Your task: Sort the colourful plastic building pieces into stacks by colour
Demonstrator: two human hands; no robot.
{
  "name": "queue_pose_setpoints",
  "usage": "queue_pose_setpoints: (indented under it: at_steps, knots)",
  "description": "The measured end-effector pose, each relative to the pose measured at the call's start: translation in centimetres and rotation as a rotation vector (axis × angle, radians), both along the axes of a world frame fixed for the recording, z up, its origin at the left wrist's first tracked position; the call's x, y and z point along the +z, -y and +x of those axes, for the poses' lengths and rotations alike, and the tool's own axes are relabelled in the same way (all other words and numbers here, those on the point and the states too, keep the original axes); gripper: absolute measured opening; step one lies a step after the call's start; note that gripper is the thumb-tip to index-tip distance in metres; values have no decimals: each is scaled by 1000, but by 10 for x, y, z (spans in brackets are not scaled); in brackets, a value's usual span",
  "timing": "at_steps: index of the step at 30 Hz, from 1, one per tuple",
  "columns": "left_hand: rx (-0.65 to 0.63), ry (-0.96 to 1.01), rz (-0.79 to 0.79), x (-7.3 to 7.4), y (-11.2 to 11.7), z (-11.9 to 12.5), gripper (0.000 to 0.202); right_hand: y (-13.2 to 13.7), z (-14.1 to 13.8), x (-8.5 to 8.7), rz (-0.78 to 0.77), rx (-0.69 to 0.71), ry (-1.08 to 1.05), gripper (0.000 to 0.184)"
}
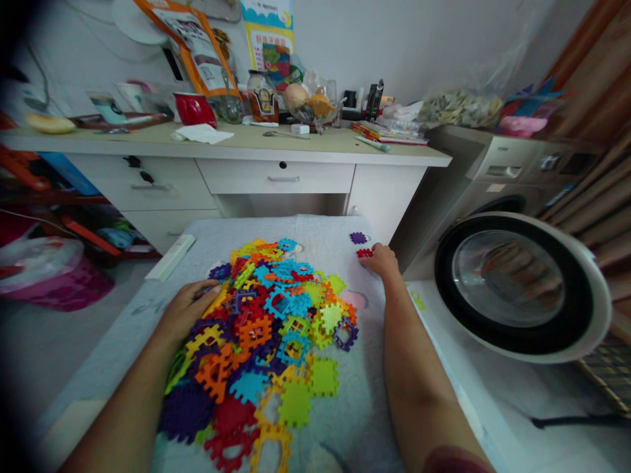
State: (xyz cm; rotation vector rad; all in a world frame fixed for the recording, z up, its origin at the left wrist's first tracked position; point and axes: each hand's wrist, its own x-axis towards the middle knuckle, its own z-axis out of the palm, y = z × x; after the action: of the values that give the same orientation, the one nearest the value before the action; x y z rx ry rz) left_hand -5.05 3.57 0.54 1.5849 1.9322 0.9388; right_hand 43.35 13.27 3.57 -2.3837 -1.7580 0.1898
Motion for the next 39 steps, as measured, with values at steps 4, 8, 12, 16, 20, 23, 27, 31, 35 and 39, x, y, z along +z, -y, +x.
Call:
queue_pose_setpoints:
  at_steps: [4, 8, 12, 16, 20, 23, 27, 31, 35, 39]
  knots:
    - [0, -5, 1, 2, 0, 1, 66, 0, 0, -2, -21, 17, 18, 54]
    - [-2, -6, 2, 5, 1, 3, 65, 1, 0, 1, -27, 2, 23, 56]
    - [-1, -6, -4, 7, 2, 4, 66, 2, -2, 20, 58, 63, -68, 48]
    - [-1, -3, -5, 8, 4, 5, 65, 7, -16, 43, -100, 439, -305, 20]
    - [3, -7, 5, 8, 4, 5, 63, 14, -43, 47, -274, 685, -342, 18]
    - [3, -6, 6, 6, 3, 4, 63, 16, -60, 40, -325, 688, -238, 16]
    - [1, 5, 1, 3, 2, 3, 64, 16, -66, 34, -367, 691, -179, 9]
    - [-3, -1, 16, 3, 2, 2, 63, 16, -62, 37, -337, 677, -192, 11]
    - [-7, -5, 23, 2, 1, 1, 64, 17, -58, 44, -225, 669, -227, 23]
    - [-13, -16, 22, -1, 0, 0, 64, 15, -60, 47, 2, 575, -281, 25]
